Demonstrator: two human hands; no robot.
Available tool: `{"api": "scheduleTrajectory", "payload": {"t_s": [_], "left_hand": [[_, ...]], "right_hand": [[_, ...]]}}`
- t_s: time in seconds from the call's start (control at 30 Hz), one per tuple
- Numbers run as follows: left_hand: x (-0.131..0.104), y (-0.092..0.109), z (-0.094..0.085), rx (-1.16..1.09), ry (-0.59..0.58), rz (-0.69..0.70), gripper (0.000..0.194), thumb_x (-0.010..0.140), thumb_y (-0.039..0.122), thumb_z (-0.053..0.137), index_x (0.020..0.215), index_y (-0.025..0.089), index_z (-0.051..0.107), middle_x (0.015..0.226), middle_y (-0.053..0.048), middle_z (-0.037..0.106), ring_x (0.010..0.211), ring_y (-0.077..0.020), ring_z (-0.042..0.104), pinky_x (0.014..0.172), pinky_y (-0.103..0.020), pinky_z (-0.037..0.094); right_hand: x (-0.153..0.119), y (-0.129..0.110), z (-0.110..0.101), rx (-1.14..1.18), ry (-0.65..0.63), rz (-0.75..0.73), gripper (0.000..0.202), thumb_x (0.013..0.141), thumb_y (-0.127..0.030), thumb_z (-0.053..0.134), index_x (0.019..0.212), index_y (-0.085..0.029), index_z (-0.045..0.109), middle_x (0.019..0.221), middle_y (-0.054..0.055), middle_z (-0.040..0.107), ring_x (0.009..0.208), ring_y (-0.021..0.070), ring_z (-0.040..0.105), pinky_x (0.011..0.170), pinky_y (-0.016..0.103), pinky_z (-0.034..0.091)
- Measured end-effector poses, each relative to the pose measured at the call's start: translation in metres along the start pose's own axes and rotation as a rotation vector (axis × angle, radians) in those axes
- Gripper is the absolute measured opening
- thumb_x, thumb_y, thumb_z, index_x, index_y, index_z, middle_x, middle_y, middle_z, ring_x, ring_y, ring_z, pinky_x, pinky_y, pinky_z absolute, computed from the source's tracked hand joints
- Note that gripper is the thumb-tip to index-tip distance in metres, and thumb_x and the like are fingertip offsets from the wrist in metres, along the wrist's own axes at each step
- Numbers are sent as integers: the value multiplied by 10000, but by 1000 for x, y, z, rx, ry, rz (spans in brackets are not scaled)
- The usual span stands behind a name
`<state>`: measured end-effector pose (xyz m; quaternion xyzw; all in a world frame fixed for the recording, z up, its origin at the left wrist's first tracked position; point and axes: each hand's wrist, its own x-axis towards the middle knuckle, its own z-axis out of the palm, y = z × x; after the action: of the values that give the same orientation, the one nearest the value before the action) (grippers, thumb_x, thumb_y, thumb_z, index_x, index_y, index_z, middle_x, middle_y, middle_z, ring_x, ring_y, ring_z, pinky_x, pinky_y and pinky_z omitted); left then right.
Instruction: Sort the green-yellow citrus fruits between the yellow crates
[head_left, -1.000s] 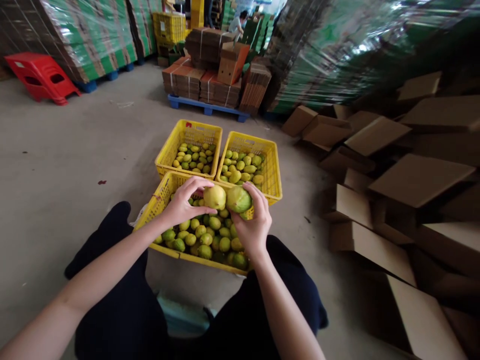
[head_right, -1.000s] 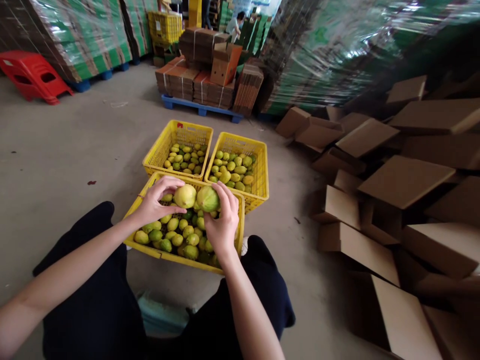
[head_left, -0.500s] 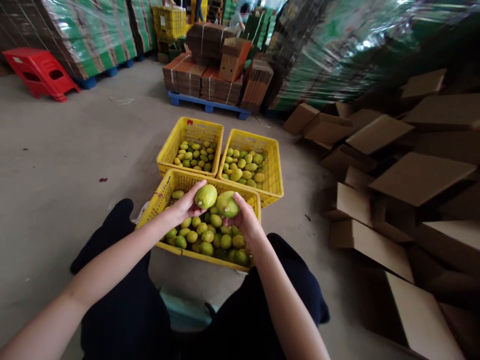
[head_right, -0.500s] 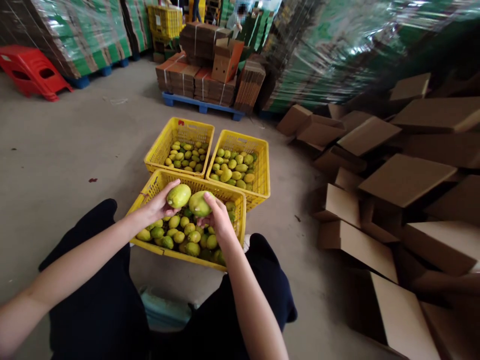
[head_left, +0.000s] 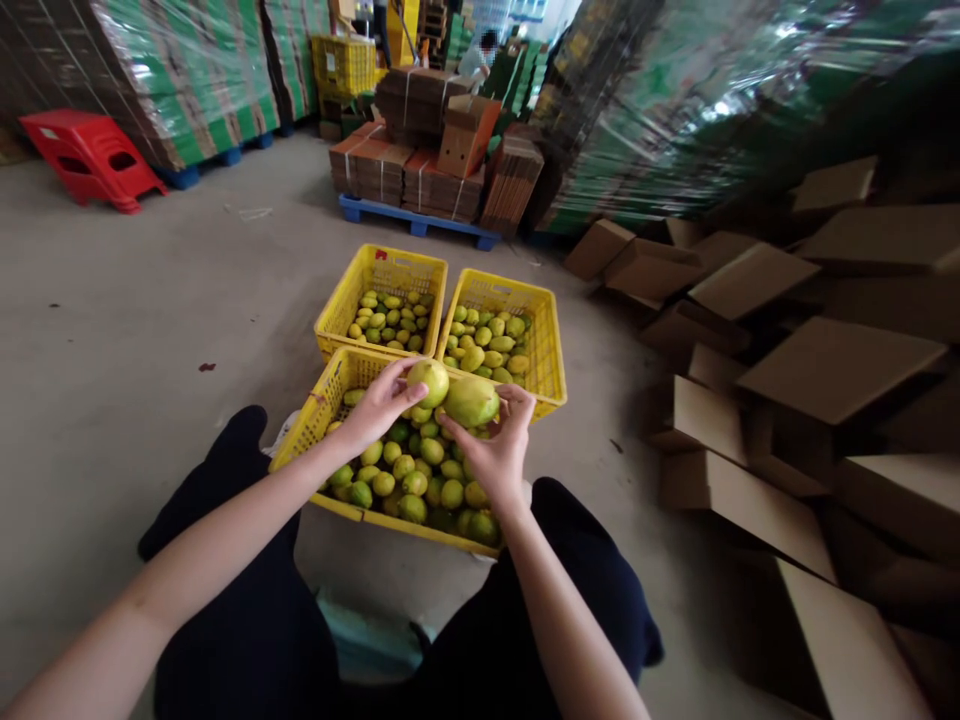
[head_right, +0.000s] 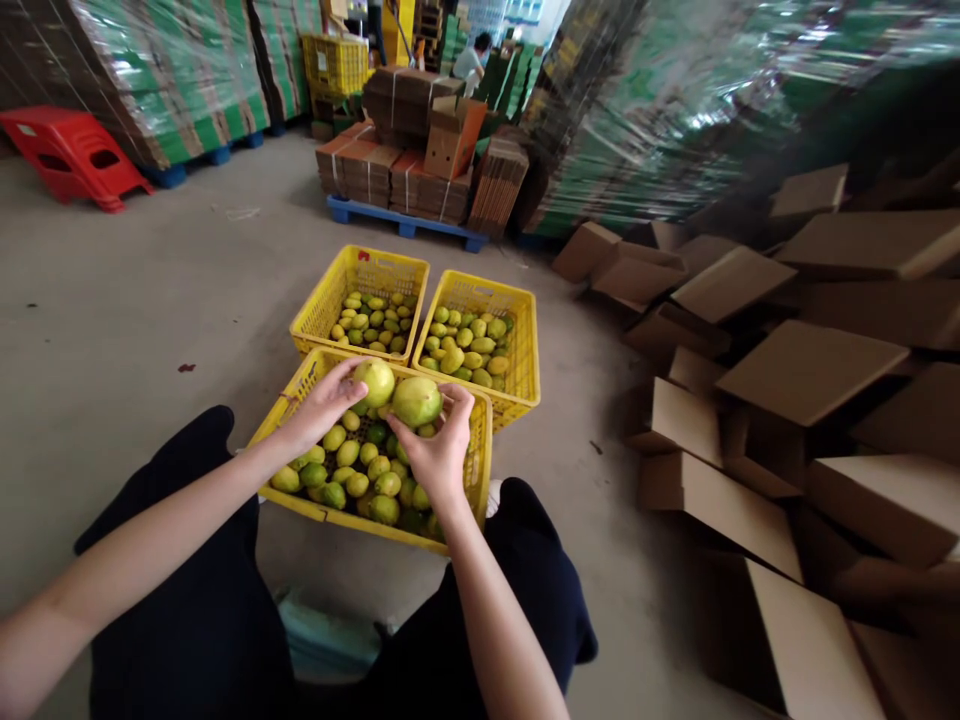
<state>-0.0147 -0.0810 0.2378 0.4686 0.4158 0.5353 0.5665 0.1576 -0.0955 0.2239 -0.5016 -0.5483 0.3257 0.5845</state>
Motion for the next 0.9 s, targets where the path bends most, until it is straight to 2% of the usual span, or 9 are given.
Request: {"api": "scheduleTrajectory", "payload": {"t_s": [0.13,0.23,0.37,0.47,0.57,0.63,0.77,0.83,0.9], "left_hand": [[1,0,-1,-40,-55,56,574,661,457,846,1138,213,641,1216,-81,631,1062,-209,615,937,-301,483],[2,-5,-4,-123,-28,86,536,642,413,873,1092,225,651,1159,-51,649,1018,-180,624,921,-279,488],[5,-11,-7,-281,-10,-25,433,727,446,810,1062,203,678,1122,-66,689,1091,-225,622,940,-324,492],[7,-12,-5,-393,64,-196,346,797,431,745,1018,171,692,1073,-88,713,1073,-247,637,883,-342,526],[8,-14,1,-483,129,-394,317,868,458,648,955,157,692,938,-88,726,900,-214,670,695,-287,551],[6,-15,3,-506,141,-472,328,858,481,647,893,157,681,816,-62,706,726,-174,652,538,-245,509],[2,-16,4,-455,113,-458,265,720,365,791,814,160,651,663,10,632,528,-104,562,413,-192,417],[1,-15,4,-453,132,-466,249,732,363,761,806,151,652,652,4,637,521,-104,565,424,-193,429],[2,-14,4,-472,155,-480,264,786,394,679,798,131,662,656,-28,657,548,-124,598,454,-205,456]], "right_hand": [[-1,-1,-4,-64,-14,-102,580,666,-272,816,1143,-299,488,1229,58,495,1173,250,510,947,425,502],[1,-1,-7,1,-43,-63,594,637,-278,832,1146,-298,527,1251,61,511,1186,262,512,930,432,516],[6,-2,-7,300,-108,149,604,590,-271,855,1115,-297,557,1201,33,609,1048,237,617,850,390,546],[5,-2,-2,488,-142,375,428,636,-304,804,1023,-256,625,1082,15,684,958,221,648,820,348,533],[0,0,8,608,-197,550,326,664,-354,778,940,-222,666,931,1,709,875,202,645,747,298,518],[-4,1,17,627,-213,627,342,640,-382,809,897,-206,669,844,-9,699,787,177,632,665,267,505],[-7,3,28,673,-131,700,369,597,-420,832,828,-212,633,712,-41,652,622,148,581,490,246,446],[-5,4,30,726,-63,722,336,615,-407,811,828,-218,632,711,-45,658,628,154,598,495,252,462],[-3,5,30,789,5,749,284,646,-381,777,835,-210,653,749,-30,689,687,163,633,577,267,515]]}}
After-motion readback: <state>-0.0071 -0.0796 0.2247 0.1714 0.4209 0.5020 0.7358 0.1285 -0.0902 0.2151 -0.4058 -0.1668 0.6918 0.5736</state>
